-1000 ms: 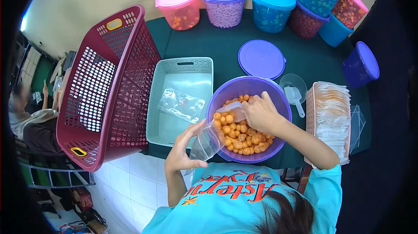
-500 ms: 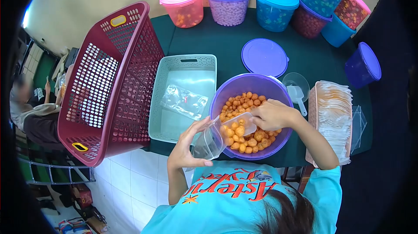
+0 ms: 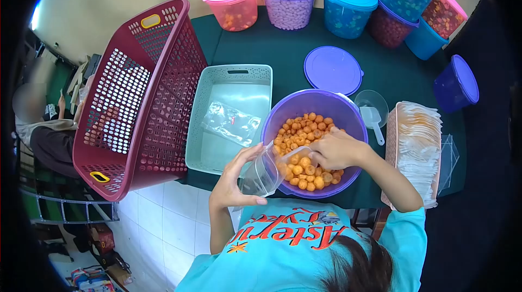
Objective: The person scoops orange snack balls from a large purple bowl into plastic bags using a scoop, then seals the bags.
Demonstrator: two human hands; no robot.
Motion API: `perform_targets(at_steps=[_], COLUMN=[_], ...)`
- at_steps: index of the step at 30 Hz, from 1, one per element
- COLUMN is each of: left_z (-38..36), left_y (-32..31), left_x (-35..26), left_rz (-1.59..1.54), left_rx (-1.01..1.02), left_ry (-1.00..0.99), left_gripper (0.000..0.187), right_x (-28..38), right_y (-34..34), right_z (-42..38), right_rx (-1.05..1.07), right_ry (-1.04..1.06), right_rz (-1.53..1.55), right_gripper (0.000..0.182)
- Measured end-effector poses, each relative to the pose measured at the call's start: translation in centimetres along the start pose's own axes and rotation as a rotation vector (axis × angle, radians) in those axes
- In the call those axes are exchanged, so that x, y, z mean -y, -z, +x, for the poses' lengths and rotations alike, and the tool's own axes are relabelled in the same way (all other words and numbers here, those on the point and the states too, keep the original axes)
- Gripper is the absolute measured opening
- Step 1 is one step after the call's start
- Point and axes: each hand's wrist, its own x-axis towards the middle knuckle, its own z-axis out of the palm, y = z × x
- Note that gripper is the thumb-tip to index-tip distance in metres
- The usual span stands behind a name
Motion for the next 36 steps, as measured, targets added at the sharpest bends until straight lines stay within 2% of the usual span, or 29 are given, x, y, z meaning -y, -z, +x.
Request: perform_targets(at_steps=[1,3,7,9,11,13,16,21,24,27,32,36], left_z=[0.0,0.0,-0.3,-0.3,-0.2,-0.1,0.2,1.8,2.9,4.0,5.4,6.1], left_y=[-0.1,-0.2,-0.7,-1.0,-1.2,-1.3,-1.5,-2.5,-3.2,-3.6,-3.9,-4.2], left_x=[0.0,0.0,0.0,-0.3,-1.3,-1.7,-2.5,-3.8,-4.3,-4.9,-5.8,-6.2], left_rz=[0.006,0.013,-0.005,-0.037,0.155,0.199,0.282,0.372,0.339,0.299,0.301,0.292], left_rx=[-0.005,-0.012,-0.096,-0.155,-0.198,-0.208,-0.203,-0.200,-0.213,-0.227,-0.253,-0.213], left_ry=[-0.006,-0.013,-0.041,-0.047,-0.008,-0.017,-0.034,-0.085,-0.132,-0.133,-0.101,-0.059], left_gripper=[0.099,0.098,0.093,0.091,0.086,0.083,0.079,0.076,0.076,0.077,0.075,0.072], right_x=[0.0,0.0,-1.9,-1.7,-1.4,-1.6,-2.2,-0.9,0.1,1.7,2.6,3.8], right_y=[0.2,0.8,-0.1,0.9,2.0,3.0,4.7,9.1,10.6,12.6,14.1,14.7], right_z=[0.0,0.0,0.9,0.6,-0.1,-0.7,-2.0,-4.3,-5.2,-5.9,-6.4,-6.5], right_rx=[0.000,0.152,0.122,0.137,0.085,0.030,-0.092,-0.138,-0.132,-0.129,-0.258,-0.221], right_ry=[0.001,-0.071,-0.028,-0.093,-0.084,-0.074,-0.046,-0.100,-0.042,-0.092,-0.082,-0.118], right_rz=[0.000,0.216,0.198,0.221,0.232,0.241,0.174,0.142,0.029,-0.172,-0.351,-0.383], right_gripper=[0.025,0.031,0.035,0.034,0.035,0.035,0.036,0.037,0.032,0.032,0.027,0.026])
